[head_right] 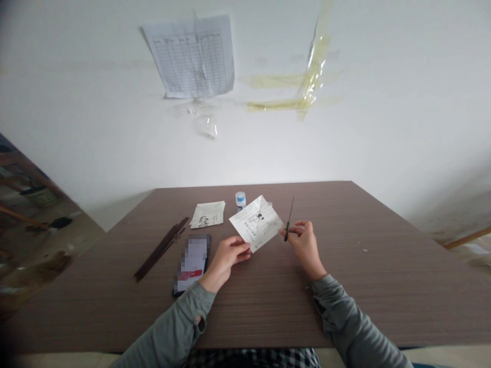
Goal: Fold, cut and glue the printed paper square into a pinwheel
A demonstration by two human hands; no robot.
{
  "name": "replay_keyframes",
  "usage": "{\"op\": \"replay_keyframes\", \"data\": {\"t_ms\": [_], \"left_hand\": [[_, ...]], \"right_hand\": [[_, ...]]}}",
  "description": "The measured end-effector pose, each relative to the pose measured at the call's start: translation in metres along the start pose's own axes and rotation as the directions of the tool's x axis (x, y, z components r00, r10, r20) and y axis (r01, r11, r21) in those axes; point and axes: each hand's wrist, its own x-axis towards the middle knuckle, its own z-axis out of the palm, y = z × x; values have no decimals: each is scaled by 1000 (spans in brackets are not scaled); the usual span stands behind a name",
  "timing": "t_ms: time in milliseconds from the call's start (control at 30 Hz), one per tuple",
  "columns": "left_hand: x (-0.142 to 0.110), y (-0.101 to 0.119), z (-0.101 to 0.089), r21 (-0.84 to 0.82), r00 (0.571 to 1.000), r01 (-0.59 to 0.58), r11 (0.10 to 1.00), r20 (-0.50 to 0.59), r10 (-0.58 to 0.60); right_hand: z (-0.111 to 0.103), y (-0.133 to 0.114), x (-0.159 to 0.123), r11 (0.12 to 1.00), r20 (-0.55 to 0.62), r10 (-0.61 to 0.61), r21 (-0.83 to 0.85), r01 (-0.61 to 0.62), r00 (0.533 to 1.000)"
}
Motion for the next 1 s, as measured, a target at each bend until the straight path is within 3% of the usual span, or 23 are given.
{"op": "replay_keyframes", "data": {"t_ms": [333, 667, 1000], "left_hand": [[-1, 8, -5, -132, 992, -101, 986, -90, 90], [-2, 7, -5, -235, 983, -162, 958, -125, 135], [0, 6, -8, -257, 981, -169, 951, -134, 138]], "right_hand": [[0, -9, -11, 971, 198, -49, -220, 93, 979], [6, -44, -60, 992, 495, 35, -126, 32, 868], [8, -51, -65, 991, 570, 131, -97, -92, 811]]}}
